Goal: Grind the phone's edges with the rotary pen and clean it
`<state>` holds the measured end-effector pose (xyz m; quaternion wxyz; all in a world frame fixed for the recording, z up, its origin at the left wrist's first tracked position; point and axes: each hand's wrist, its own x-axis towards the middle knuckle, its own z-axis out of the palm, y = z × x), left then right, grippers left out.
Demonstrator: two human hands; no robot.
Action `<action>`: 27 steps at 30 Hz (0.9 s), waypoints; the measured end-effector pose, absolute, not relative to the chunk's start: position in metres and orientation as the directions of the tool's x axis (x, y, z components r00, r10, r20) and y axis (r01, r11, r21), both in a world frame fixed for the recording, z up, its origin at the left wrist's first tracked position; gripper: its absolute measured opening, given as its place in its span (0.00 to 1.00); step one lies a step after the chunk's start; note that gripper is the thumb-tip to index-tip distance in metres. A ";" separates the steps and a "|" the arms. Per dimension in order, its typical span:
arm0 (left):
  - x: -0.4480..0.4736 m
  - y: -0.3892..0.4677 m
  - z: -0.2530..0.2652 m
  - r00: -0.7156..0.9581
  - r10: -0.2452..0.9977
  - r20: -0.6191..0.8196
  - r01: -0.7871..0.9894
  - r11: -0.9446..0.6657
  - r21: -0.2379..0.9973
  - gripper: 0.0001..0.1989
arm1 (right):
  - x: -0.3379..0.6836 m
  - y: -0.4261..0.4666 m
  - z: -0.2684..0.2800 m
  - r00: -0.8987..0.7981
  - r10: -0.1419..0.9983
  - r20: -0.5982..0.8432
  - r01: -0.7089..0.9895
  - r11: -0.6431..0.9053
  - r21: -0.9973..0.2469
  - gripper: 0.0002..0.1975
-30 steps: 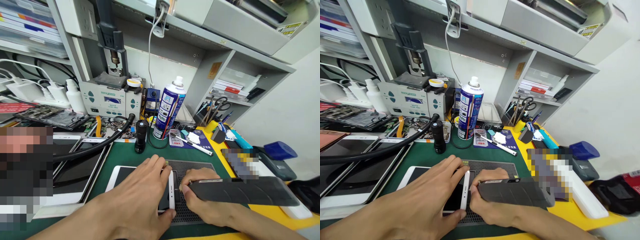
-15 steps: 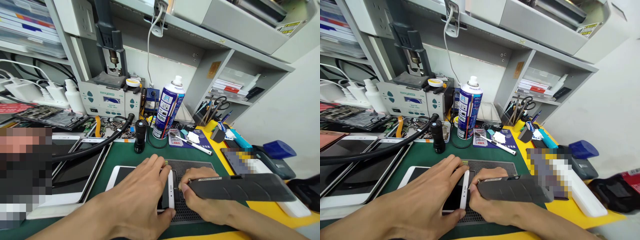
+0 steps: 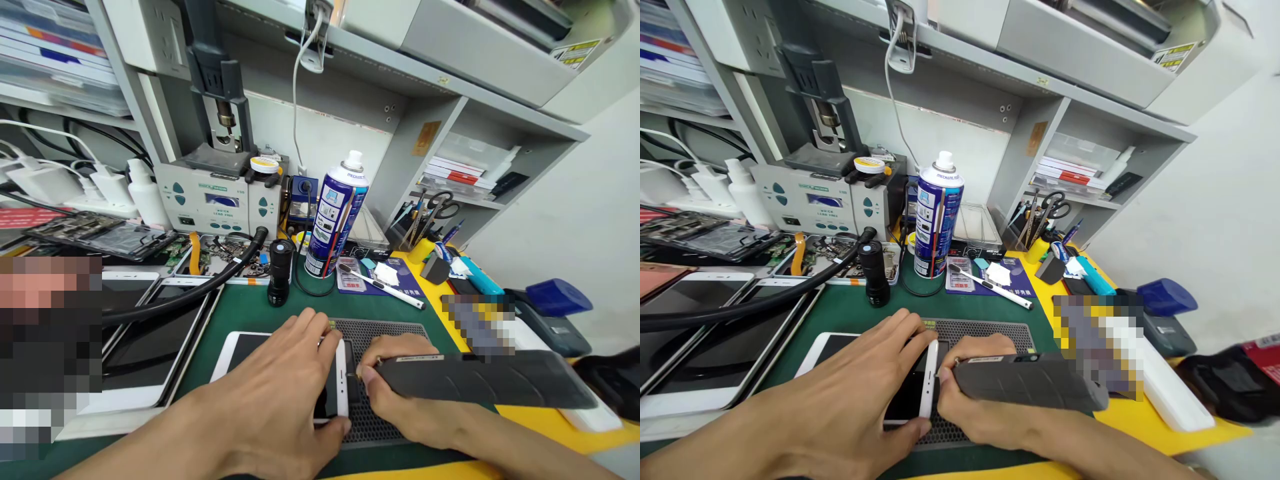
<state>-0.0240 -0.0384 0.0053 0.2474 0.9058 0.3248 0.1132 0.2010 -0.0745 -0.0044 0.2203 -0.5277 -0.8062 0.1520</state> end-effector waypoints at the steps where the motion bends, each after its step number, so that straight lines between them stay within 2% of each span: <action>1: -0.024 -0.038 0.005 0.765 0.643 0.046 0.530 -0.668 0.523 0.16 | 0.201 -0.074 -0.004 -0.338 0.918 0.205 0.788 0.396 -0.471 0.06; 8: -0.025 -0.039 0.006 0.765 0.643 0.032 0.527 -0.655 0.541 0.17 | 0.199 -0.074 0.004 -0.309 0.922 0.234 0.783 0.386 -0.488 0.06; 10: -0.025 -0.039 0.009 0.768 0.640 0.018 0.522 -0.642 0.562 0.20 | 0.202 -0.074 0.003 -0.257 0.923 0.285 0.709 0.380 -0.594 0.07; 12: -0.026 -0.040 0.013 0.769 0.639 0.003 0.516 -0.623 0.588 0.22 | 0.205 -0.073 0.000 -0.156 0.917 0.367 0.533 0.391 -0.750 0.07; 14: -0.028 -0.040 0.019 0.768 0.640 0.022 0.501 -0.623 0.601 0.23 | 0.208 -0.071 -0.004 -0.048 0.900 0.433 0.348 0.421 -0.838 0.07; 16: -0.030 -0.042 0.025 0.756 0.646 0.106 0.473 -0.650 0.594 0.23 | 0.209 -0.068 -0.007 0.023 0.888 0.460 0.245 0.441 -0.864 0.07; 19: -0.031 -0.044 0.027 0.679 0.659 0.323 0.428 -0.713 0.554 0.29 | 0.209 -0.064 -0.007 0.056 0.903 0.425 0.198 0.407 -0.892 0.07; 23: -0.029 -0.045 0.021 0.532 0.600 0.597 0.397 -0.800 0.450 0.36 | 0.207 -0.062 -0.003 0.007 0.932 0.364 0.217 0.353 -0.910 0.10; 27: -0.027 -0.047 0.013 0.422 0.549 0.721 0.447 -0.818 0.361 0.33 | 0.202 -0.062 0.003 -0.086 0.957 0.279 0.289 0.292 -0.912 0.13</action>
